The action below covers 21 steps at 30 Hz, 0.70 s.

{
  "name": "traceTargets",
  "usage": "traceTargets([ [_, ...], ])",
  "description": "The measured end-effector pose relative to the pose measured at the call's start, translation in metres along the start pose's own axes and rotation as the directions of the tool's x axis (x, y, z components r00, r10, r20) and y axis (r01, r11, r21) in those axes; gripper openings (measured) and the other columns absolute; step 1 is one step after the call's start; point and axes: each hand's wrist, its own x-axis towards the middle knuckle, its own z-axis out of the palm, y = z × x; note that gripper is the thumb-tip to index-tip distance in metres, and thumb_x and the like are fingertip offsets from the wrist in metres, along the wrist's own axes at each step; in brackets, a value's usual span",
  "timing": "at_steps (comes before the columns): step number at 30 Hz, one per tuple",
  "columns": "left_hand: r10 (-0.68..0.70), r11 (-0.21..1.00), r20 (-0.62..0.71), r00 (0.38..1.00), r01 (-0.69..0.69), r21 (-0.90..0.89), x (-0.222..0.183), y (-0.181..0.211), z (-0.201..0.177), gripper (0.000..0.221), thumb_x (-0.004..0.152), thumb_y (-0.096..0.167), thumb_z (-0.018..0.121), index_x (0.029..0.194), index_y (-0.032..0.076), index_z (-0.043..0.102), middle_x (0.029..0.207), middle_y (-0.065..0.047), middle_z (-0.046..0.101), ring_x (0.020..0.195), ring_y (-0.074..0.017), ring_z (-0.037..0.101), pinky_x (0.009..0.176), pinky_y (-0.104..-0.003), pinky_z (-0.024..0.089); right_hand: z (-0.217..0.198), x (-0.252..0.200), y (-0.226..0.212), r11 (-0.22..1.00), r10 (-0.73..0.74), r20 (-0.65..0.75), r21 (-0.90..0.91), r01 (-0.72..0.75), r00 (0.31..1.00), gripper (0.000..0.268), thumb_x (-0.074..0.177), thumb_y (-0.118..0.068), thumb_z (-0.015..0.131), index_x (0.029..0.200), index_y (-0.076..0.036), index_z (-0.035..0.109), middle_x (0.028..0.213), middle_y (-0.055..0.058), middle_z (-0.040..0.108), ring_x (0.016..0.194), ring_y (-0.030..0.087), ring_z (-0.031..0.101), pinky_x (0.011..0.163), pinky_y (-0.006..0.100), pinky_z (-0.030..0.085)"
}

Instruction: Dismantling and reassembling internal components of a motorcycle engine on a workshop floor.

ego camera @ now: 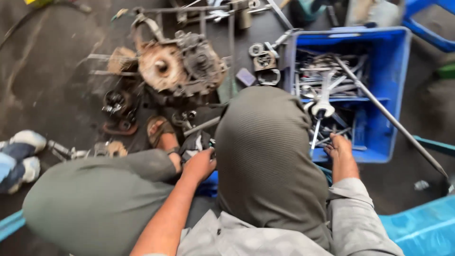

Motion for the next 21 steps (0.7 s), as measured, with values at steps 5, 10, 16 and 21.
traceTargets([
  [5,0.033,0.997,-0.042,0.999,-0.036,-0.072,-0.007,0.010,-0.005,0.043,0.092,0.040,0.060,0.131,0.021,0.067,0.124,-0.013,0.071,0.116,-0.0347,0.065,0.097,-0.049,0.051,0.022,0.038,0.004,0.999,-0.015,0.180,-0.049,0.024,0.984,0.024,0.096,-0.015,0.063,0.119,-0.013,0.062,0.109,0.011,0.066,0.097,0.032,0.065,0.079,0.057,0.055],
  [10,0.077,0.996,-0.044,0.996,-0.079,-0.045,0.002,0.009,-0.008,0.046,0.089,0.042,0.068,0.127,0.017,0.067,0.121,-0.013,0.071,0.114,-0.0337,0.066,0.095,-0.050,0.052,-0.008,0.049,-0.014,0.993,-0.112,0.185,-0.027,0.119,0.976,0.006,0.092,-0.008,0.063,0.097,-0.006,0.059,0.085,0.007,0.057,0.071,0.023,0.055,0.059,0.043,0.047],
  [16,0.107,0.987,-0.243,0.964,-0.074,0.145,-0.008,0.015,-0.049,0.041,0.091,0.043,0.069,0.115,0.010,0.068,0.111,-0.012,0.073,0.106,-0.0370,0.068,0.087,-0.053,0.056,-0.035,0.048,-0.017,0.985,-0.110,0.410,0.163,0.046,0.906,0.011,0.085,-0.005,0.055,0.087,-0.001,0.065,0.080,0.008,0.064,0.066,0.020,0.059,0.057,0.034,0.048],
  [21,0.123,0.989,-0.479,0.869,-0.150,-0.018,-0.011,0.035,-0.078,0.047,0.093,0.042,0.068,0.126,0.009,0.066,0.116,-0.015,0.072,0.105,-0.0386,0.068,0.089,-0.051,0.054,-0.011,-0.043,-0.038,0.639,-0.385,0.418,-0.523,0.565,0.823,0.033,0.093,-0.016,0.055,0.111,0.006,0.072,0.102,0.015,0.074,0.090,0.027,0.066,0.080,0.040,0.052],
])
